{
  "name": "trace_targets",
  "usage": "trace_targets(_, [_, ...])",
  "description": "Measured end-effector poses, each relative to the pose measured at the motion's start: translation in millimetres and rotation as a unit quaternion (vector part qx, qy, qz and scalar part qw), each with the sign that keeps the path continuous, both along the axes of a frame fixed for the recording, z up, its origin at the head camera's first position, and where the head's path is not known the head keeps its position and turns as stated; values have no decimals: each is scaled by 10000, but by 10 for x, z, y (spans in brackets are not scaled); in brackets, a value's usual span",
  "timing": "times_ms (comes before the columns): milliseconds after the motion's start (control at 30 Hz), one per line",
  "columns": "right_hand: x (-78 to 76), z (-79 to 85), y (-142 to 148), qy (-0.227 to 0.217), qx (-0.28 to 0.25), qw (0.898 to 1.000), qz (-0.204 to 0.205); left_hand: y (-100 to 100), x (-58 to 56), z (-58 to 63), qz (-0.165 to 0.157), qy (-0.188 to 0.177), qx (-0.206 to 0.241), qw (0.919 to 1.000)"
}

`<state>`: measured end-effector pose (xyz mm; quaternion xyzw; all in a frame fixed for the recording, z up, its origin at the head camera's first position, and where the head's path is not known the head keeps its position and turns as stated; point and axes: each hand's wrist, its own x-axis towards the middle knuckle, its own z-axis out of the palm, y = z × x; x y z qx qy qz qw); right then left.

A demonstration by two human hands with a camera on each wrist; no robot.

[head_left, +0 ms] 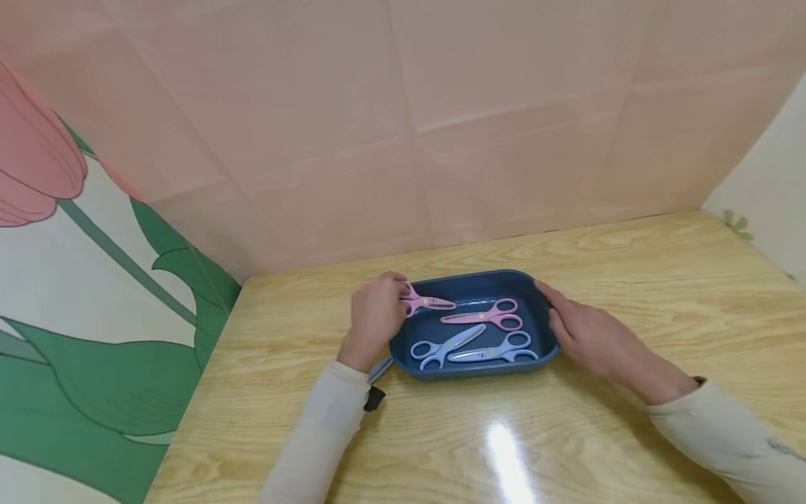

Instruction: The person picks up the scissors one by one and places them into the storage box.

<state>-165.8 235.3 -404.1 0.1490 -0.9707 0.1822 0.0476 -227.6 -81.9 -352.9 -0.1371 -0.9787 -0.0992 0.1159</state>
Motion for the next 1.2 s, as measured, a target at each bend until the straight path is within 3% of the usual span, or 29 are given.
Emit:
trace_targets(200, [2, 9, -1, -27, -6, 10000, -2, 38, -6, -33, -164, 78, -208, 9996])
trace_targets(400, [17, 17, 4, -58, -6, 10000, -58, 89, 2, -61, -401, -83, -155, 9990])
trace_targets(933, [20, 23, -24, -82, -12, 10000, -31, 127, 15, -137, -198, -135, 77, 9997])
trace_targets(1200, [23, 22, -16, -77, 13, 9999, -84, 118, 18, -185, -431, 4, 28, 9991])
